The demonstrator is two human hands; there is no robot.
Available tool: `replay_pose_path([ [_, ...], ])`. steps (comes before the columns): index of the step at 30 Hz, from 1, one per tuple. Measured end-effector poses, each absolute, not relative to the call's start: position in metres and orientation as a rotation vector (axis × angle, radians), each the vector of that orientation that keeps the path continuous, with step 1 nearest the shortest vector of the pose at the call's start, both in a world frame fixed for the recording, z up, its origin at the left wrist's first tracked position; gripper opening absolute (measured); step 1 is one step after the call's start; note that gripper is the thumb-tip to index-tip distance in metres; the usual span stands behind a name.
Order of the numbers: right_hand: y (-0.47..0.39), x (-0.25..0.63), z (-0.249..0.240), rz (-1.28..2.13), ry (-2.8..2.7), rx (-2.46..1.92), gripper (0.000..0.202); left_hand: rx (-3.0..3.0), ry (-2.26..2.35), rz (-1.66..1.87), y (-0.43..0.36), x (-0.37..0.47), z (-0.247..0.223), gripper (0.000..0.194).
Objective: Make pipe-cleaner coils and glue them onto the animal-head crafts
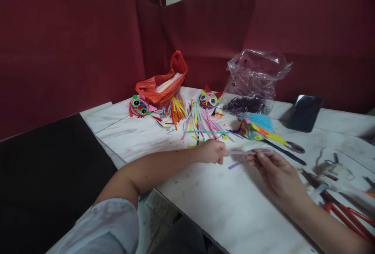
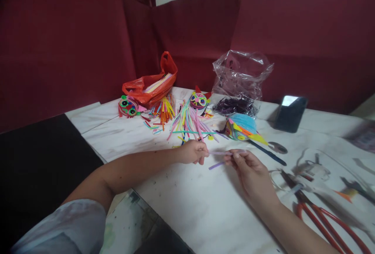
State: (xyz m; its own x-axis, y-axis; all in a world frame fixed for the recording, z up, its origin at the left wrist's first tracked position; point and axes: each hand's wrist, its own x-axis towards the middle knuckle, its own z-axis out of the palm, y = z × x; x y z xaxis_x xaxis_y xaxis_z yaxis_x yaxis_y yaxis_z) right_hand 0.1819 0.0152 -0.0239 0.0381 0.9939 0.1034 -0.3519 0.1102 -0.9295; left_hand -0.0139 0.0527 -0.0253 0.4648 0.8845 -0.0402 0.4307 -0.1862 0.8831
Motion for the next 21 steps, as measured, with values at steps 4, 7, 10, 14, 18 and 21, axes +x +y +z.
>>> replay_pose_path([
  [4,0.018,0.182,-0.014,1.269,-0.858,-0.873,0.03,1.808,1.016,0.681,0.05,-0.012,-0.02,0.017],
  [7,0.012,0.181,-0.004,1.347,-0.888,-0.853,0.025,1.871,1.05,0.76,0.048,-0.012,-0.015,0.022],
  [10,0.008,0.18,0.008,1.36,-1.004,-0.76,0.019,1.943,1.022,0.813,0.049,-0.012,-0.011,0.021],
  [14,0.015,0.195,0.029,1.165,-1.151,-0.674,0.018,2.012,1.085,0.914,0.048,-0.01,-0.011,0.021],
  [18,0.029,0.222,0.046,1.048,-1.108,-0.671,0.016,2.341,1.175,0.812,0.042,-0.002,-0.017,0.024],
  [21,0.036,0.232,0.045,1.132,-1.081,-0.738,0.017,2.582,1.17,0.618,0.037,0.005,-0.023,0.012],
])
